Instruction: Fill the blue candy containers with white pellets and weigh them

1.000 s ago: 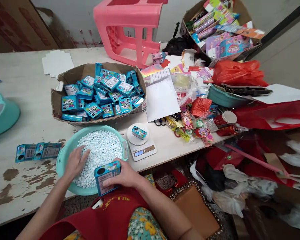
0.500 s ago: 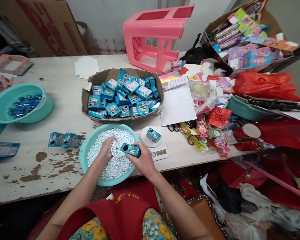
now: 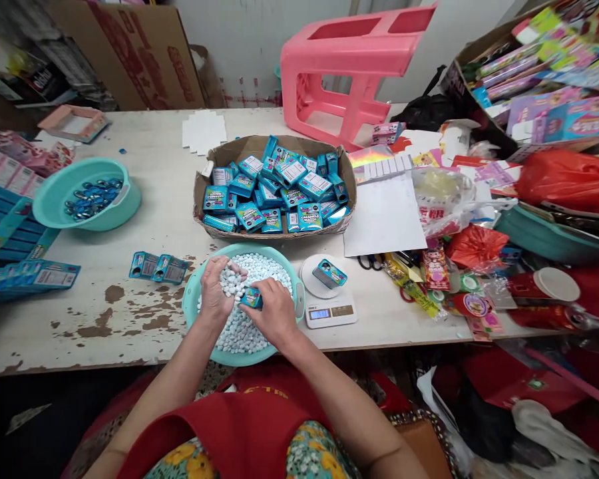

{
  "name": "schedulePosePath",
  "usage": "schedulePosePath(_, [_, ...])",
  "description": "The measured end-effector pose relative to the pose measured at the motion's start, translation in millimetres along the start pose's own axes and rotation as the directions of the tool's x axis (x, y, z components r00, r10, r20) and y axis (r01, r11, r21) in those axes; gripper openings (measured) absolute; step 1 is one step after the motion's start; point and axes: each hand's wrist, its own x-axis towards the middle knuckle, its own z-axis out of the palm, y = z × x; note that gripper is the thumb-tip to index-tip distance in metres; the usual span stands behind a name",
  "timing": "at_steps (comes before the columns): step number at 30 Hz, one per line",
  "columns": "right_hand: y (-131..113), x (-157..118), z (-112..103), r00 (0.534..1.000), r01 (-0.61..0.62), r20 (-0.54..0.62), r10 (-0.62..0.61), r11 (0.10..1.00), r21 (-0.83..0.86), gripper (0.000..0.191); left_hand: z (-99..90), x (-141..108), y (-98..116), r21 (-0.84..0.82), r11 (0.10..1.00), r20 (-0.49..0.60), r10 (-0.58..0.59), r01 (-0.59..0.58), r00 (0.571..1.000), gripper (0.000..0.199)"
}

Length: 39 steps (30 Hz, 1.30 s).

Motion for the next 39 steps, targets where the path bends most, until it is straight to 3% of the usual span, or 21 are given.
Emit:
schedulePosePath(13, [5,13,-7,0.999,0.013,-0.053,-0.013,1.0,0.016,0.031,6.5,7,2,0.044,0.999,0.004,0.007,-0.007,1.0,0.028])
schedulePosePath(21, [6,18,-9,1.0,0.012,-0.023,-0.011,0.999,0.04,0.034,13.7,5,4,0.088,0.996,0.012,0.014,-0.015,1.0,0.034])
schedulePosePath(39, [2,21,-8,0.997,-0.024,-0.071,0.042,0.972,0.233,0.035,21.1,-2,18,-0.01,1.0,0.119,0.001,0.0,0.993,0.028])
